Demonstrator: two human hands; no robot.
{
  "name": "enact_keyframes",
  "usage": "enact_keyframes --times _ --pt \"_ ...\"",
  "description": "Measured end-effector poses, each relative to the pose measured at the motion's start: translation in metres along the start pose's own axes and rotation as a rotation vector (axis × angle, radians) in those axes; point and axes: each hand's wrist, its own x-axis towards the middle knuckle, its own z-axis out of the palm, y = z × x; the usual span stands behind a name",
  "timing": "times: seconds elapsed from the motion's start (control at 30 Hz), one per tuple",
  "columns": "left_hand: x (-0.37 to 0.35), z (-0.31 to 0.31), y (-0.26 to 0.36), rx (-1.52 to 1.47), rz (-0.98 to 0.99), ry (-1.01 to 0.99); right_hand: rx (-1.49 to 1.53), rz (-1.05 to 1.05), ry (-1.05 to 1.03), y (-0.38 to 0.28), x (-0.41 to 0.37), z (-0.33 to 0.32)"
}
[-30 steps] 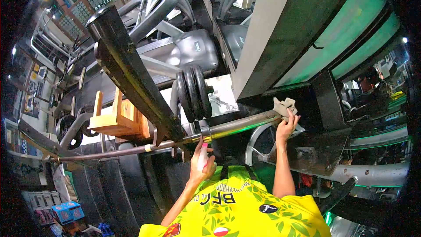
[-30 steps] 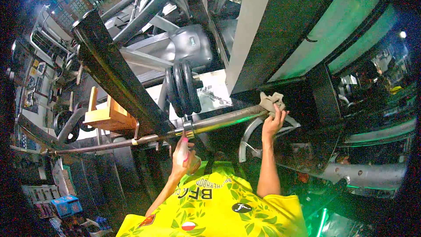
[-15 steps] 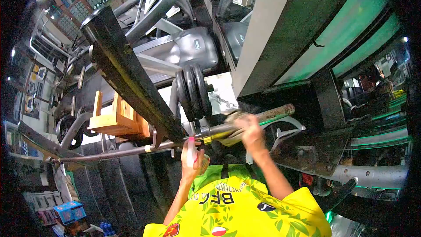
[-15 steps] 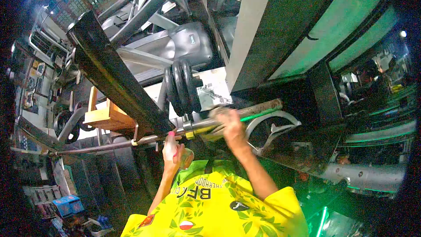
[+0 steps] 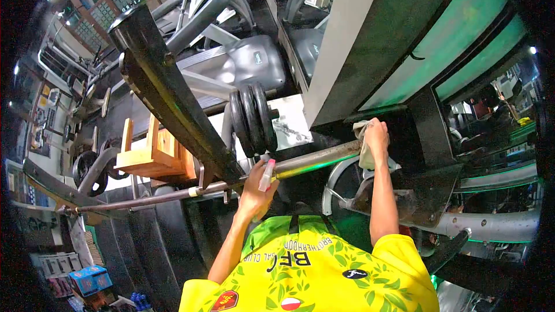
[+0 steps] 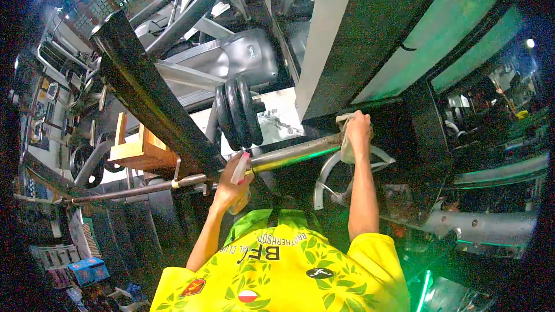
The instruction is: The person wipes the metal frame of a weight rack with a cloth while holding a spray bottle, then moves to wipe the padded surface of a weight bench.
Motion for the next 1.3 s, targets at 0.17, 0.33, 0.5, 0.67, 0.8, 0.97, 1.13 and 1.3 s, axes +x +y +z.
enact_keyframes --times 0.17,0.33,0.5,0.67,0.8,0.97,1.13,1.3 --pt "-0.006 -0.002 0.014 0.128 0.058 -0.031 0.357 -0.171 0.365 0.026 -0.027 0.018" --pt "-0.032 0.002 0.025 0.171 0.147 -0.020 0.185 -0.303 0.564 0.051 -0.057 0.028" --pt "-0.048 0.000 0.035 -0.042 -0.073 0.045 0.063 -0.374 0.462 -0.010 -0.101 0.023" --pt "-0.053 -0.002 0.028 0.106 -0.030 0.171 0.322 -0.720 0.141 -0.130 -0.187 0.042" --pt "-0.048 -0.010 0.043 -0.044 -0.137 0.181 0.318 -0.734 -0.068 -0.142 -0.206 0.036" --pt "-0.048 -0.006 0.021 0.029 -0.030 0.212 0.094 -0.681 0.189 -0.076 -0.139 0.016" --pt "-0.030 -0.007 0.020 -0.007 -0.110 0.125 -0.243 -0.309 0.386 0.010 -0.050 -0.009" --pt "0.001 -0.001 0.002 -0.012 0.078 0.071 -0.006 -0.063 0.214 0.024 0.007 -0.006"
